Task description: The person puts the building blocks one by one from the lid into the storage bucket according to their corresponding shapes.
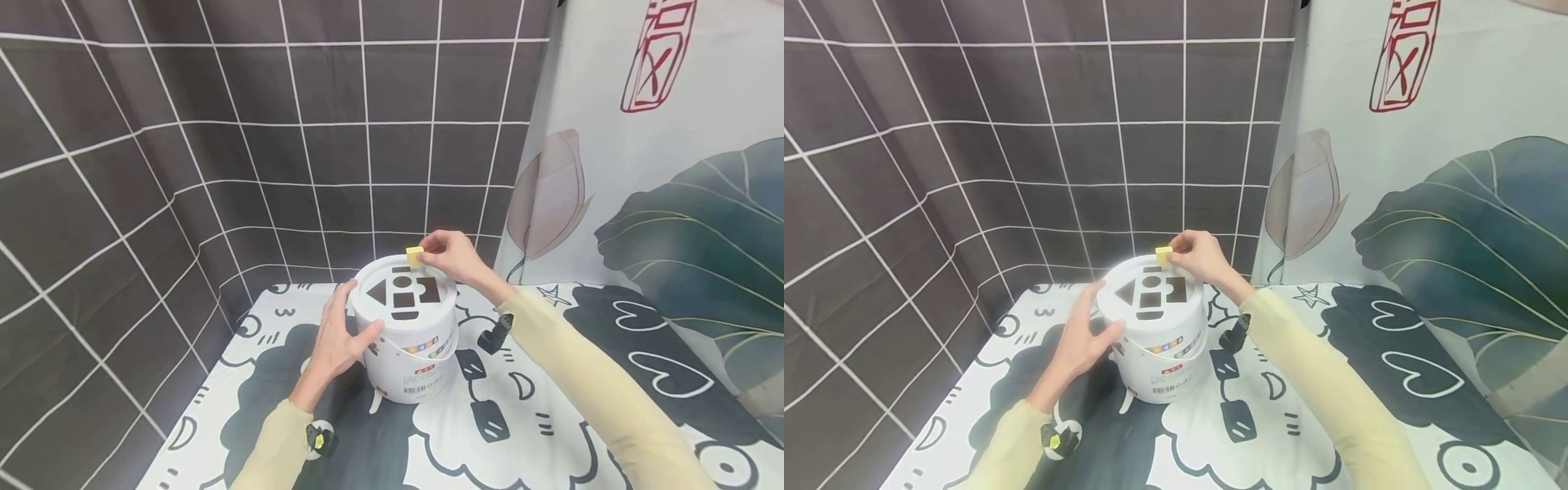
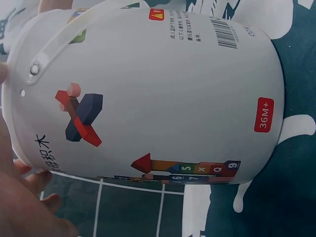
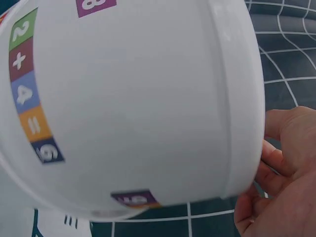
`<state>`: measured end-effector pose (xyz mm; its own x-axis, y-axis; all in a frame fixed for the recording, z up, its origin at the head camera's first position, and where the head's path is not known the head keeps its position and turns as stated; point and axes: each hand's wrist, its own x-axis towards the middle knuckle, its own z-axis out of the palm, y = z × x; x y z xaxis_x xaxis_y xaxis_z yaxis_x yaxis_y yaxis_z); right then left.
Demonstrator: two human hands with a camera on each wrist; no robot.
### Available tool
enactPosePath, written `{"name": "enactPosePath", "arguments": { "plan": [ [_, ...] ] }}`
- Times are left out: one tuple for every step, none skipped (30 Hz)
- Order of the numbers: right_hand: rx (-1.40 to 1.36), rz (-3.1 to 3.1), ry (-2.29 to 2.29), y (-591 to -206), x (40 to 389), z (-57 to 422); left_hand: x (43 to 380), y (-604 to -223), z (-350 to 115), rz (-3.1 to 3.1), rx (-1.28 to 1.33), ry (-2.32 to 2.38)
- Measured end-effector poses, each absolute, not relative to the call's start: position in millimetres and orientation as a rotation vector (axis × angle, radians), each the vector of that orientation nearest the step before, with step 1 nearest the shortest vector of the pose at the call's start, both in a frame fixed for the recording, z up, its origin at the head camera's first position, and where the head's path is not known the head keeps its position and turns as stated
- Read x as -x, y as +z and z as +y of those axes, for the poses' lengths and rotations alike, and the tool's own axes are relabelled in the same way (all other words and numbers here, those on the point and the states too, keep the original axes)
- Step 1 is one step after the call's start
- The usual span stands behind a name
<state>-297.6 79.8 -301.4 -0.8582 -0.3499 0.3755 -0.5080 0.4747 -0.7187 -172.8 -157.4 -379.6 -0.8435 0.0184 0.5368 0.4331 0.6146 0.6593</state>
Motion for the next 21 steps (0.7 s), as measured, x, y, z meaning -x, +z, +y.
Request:
{"name": "enactPosePath", "arguments": {
  "plan": [
    [-0.74,-2.548,1.331,-300.4,298.3,78.3,173.9,-378.7,-157.1,-2.36,0.358,-1.144],
    [-0.731,-2.552,1.342,-299.6,298.7,76.8,174.8,-377.8,-157.0,-2.367,0.355,-1.145],
    [-0.72,-2.556,1.352,-299.1,299.1,75.3,175.6,-376.8,-157.0,-2.374,0.351,-1.145],
    [-0.714,-2.559,1.361,-298.3,299.1,73.9,176.2,-376.0,-157.1,-2.379,0.346,-1.145],
    [-0.708,-2.561,1.366,-298.0,299.5,72.4,176.6,-375.1,-157.2,-2.384,0.342,-1.148],
    [-0.703,-2.563,1.368,-297.8,299.7,71.0,176.9,-374.3,-157.3,-2.39,0.337,-1.149],
    [-0.696,-2.566,1.371,-297.8,300.0,69.5,177.0,-373.5,-157.4,-2.393,0.333,-1.152],
    [-0.684,-2.569,1.375,-297.7,300.2,67.9,177.2,-372.8,-157.6,-2.397,0.329,-1.155],
    [-0.677,-2.572,1.372,-297.6,300.4,66.3,177.2,-372.3,-157.7,-2.401,0.325,-1.156],
    [-0.67,-2.574,1.369,-297.7,300.6,64.6,177.2,-372.0,-157.9,-2.404,0.322,-1.158],
    [-0.659,-2.578,1.367,-297.7,300.5,63.0,177.2,-371.7,-158.0,-2.409,0.319,-1.16],
    [-0.651,-2.584,1.358,-297.7,300.2,61.5,176.8,-371.7,-158.2,-2.413,0.314,-1.161],
    [-0.642,-2.591,1.351,-297.8,299.7,60.1,176.3,-371.9,-158.3,-2.417,0.309,-1.163],
    [-0.63,-2.597,1.343,-297.9,299.2,58.7,175.8,-372.0,-158.4,-2.42,0.304,-1.165],
    [-0.619,-2.605,1.33,-298.2,298.8,57.6,175.3,-372.2,-158.6,-2.423,0.299,-1.165],
    [-0.607,-2.613,1.317,-298.6,298.2,56.7,174.6,-372.4,-158.6,-2.426,0.295,-1.167],
    [-0.592,-2.622,1.302,-298.9,297.3,55.9,173.9,-372.6,-158.6,-2.429,0.292,-1.168],
    [-0.58,-2.629,1.287,-299.3,296.2,55.3,173.1,-372.8,-158.6,-2.432,0.29,-1.169],
    [-0.569,-2.632,1.278,-299.8,295.3,54.8,172.3,-372.9,-158.6,-2.435,0.287,-1.171],
    [-0.56,-2.635,1.266,-300.4,294.3,54.2,171.5,-373.0,-158.6,-2.439,0.284,-1.172],
    [-0.555,-2.637,1.253,-301.0,293.3,53.6,170.5,-373.2,-158.7,-2.443,0.28,-1.175]
  ]
}}
